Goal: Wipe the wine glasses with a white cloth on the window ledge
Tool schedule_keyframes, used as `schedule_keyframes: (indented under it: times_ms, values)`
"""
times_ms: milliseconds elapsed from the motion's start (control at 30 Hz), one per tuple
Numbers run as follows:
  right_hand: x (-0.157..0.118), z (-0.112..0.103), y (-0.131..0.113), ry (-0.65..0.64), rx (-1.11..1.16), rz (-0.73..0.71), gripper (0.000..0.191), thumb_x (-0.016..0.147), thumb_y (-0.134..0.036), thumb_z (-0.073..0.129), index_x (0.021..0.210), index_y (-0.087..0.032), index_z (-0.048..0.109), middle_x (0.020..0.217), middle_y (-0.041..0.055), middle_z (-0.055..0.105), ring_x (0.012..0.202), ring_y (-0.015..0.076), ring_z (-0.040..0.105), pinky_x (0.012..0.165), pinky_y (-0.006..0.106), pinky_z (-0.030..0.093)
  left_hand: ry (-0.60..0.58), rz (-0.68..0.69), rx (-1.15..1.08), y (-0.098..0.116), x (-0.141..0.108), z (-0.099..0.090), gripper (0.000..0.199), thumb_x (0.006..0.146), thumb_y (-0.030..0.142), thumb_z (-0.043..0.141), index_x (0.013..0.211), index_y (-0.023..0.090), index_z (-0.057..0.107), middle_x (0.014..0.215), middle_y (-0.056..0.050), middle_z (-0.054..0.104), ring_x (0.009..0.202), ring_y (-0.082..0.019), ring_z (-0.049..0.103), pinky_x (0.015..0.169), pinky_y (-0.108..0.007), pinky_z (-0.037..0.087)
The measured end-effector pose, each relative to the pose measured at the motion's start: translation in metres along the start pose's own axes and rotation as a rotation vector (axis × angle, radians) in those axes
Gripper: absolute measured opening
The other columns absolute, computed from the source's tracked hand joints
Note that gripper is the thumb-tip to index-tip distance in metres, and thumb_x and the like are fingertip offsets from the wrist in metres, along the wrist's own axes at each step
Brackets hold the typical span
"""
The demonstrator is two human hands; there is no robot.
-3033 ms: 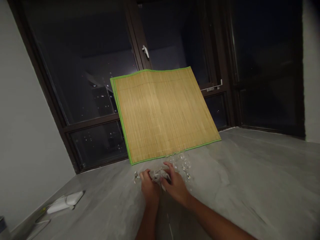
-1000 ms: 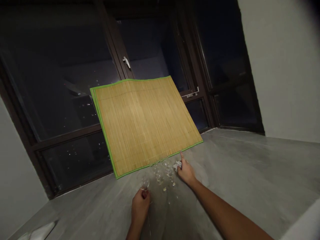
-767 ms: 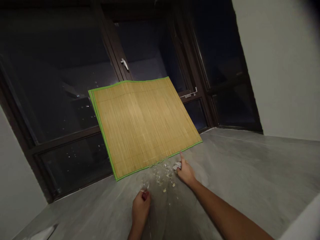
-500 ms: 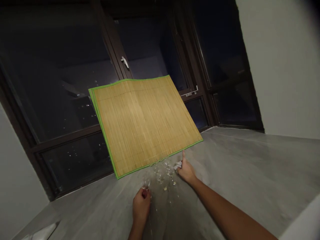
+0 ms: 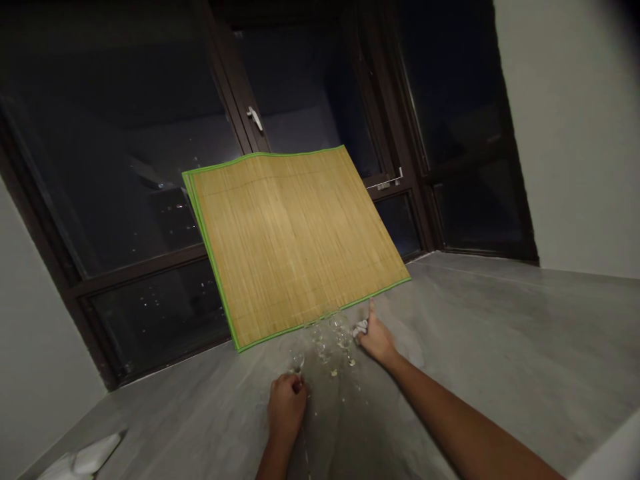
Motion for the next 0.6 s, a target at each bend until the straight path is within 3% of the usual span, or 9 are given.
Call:
schedule_keyframes:
  times_ms: [100,233,467,600]
  values:
    - [0.0,-0.001,0.0,-0.014,-0.03,0.025,0.091,0.078,-0.026,0.054,0.153,-0.009,0.006,0.086,0.0046,0.065,0.078,0.0196,0.06,0.063,0.026,0.036,-0.004,0.037,0.076,0.0,0.002,0.001,0.021,0.079,0.026,0.052,0.073,0.02,0.071,0.084,-0.006,0.068,0.088,-0.022,0.057,0.08,-0.03,0.037]
    - [0.0,-0.001,0.001,-0.028,-0.018,0.027,0.088,0.078,-0.026,0.054,0.152,-0.01,0.008,0.089,0.0054,0.066,0.08,0.0202,0.061,0.065,0.026,0.036,-0.012,0.02,0.181,-0.007,0.006,-0.003,0.024,0.079,0.028,0.049,0.073,0.02,0.07,0.085,-0.006,0.069,0.089,-0.024,0.058,0.08,-0.031,0.038]
    - [-0.001,-0.002,0.002,-0.048,-0.012,0.032,0.087,0.079,-0.028,0.053,0.152,-0.012,0.008,0.095,0.0073,0.068,0.085,0.0216,0.062,0.065,0.026,0.037,0.009,-0.271,0.372,-0.056,0.01,-0.036,0.031,0.084,0.04,0.045,0.083,0.022,0.071,0.097,-0.011,0.073,0.098,-0.031,0.062,0.079,-0.035,0.041]
    - [-0.001,-0.004,0.001,-0.053,-0.007,0.031,0.086,0.08,-0.028,0.053,0.152,-0.011,0.009,0.098,0.0077,0.068,0.087,0.0216,0.062,0.066,0.026,0.037,0.013,-0.365,0.371,-0.074,0.009,-0.045,0.034,0.086,0.041,0.041,0.09,0.021,0.068,0.095,-0.012,0.073,0.096,-0.029,0.066,0.077,-0.033,0.043]
Point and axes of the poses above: each hand's wrist, its own x-axis towards the middle knuckle, its own z-axis out of the palm, y = z × x, the point moved 5 cm from there along x, towards the middle knuckle
